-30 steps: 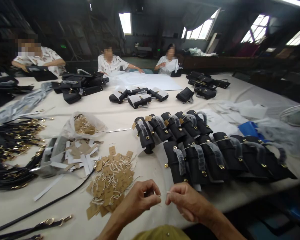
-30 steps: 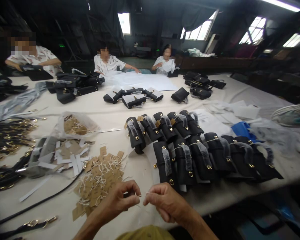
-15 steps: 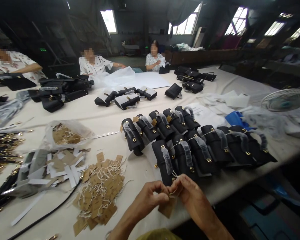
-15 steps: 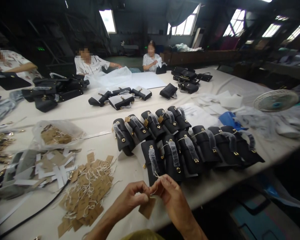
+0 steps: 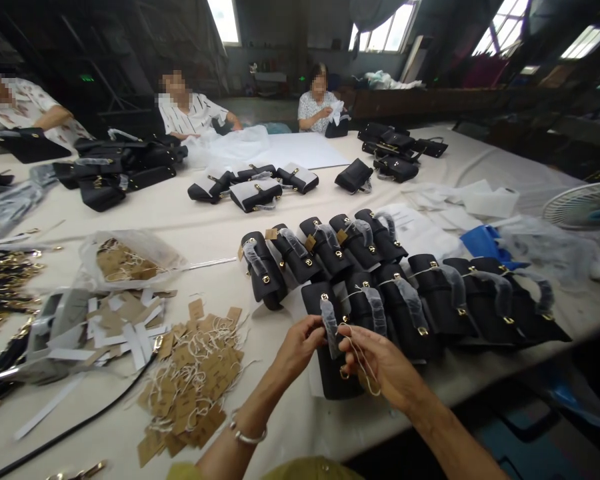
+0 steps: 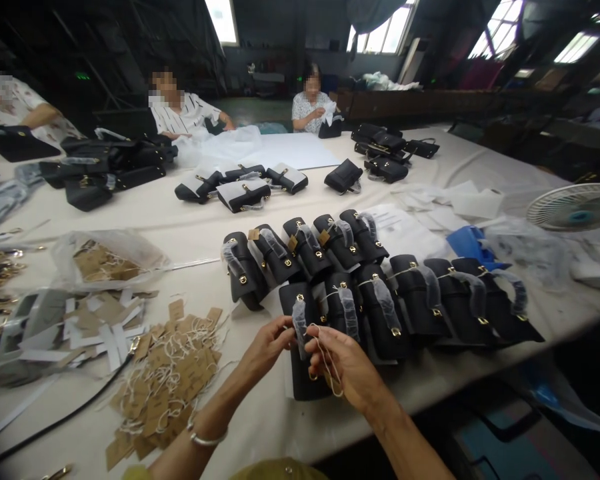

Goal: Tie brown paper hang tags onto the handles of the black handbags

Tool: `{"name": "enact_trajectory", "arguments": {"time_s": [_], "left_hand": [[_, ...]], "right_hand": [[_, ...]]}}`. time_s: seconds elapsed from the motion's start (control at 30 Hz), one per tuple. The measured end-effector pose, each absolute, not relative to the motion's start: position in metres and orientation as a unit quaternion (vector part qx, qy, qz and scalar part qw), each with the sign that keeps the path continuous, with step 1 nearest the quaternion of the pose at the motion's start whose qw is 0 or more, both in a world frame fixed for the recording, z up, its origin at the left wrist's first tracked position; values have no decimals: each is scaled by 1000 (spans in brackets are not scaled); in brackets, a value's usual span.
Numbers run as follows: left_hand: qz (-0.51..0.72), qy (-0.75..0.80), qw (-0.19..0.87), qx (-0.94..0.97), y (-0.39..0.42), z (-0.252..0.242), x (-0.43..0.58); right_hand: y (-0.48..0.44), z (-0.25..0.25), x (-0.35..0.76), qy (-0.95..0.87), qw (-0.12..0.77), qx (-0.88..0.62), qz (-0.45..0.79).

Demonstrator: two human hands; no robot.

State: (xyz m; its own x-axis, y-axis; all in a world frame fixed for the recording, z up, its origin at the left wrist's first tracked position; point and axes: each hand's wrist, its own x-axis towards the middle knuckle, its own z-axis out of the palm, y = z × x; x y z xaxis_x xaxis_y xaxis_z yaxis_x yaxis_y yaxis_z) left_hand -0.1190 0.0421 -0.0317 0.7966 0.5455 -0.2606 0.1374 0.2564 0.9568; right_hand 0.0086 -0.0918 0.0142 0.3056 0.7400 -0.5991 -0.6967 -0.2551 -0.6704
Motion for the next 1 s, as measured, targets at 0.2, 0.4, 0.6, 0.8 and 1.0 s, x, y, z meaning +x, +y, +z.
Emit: {"name": "enact_trajectory", "arguments": {"time_s": [0.2, 0.4, 0.6, 0.8, 1.0], "left_hand": [[109, 272, 771, 565, 42, -43, -96], [136, 271, 763, 570, 43, -37, -93], [194, 296, 748, 561, 43, -39, -92], [218, 304, 807, 457, 48, -40, -112], [217, 285, 865, 351, 43, -21, -120]], "right_hand": [[-84, 13, 26, -67, 526, -581, 617], [-72, 8, 34, -121, 448, -612, 640], [-67, 11, 34, -140, 414, -610, 661], [-89, 8, 35, -171, 432, -579, 670], [-92, 19, 39, -309, 333, -687, 567]]}}
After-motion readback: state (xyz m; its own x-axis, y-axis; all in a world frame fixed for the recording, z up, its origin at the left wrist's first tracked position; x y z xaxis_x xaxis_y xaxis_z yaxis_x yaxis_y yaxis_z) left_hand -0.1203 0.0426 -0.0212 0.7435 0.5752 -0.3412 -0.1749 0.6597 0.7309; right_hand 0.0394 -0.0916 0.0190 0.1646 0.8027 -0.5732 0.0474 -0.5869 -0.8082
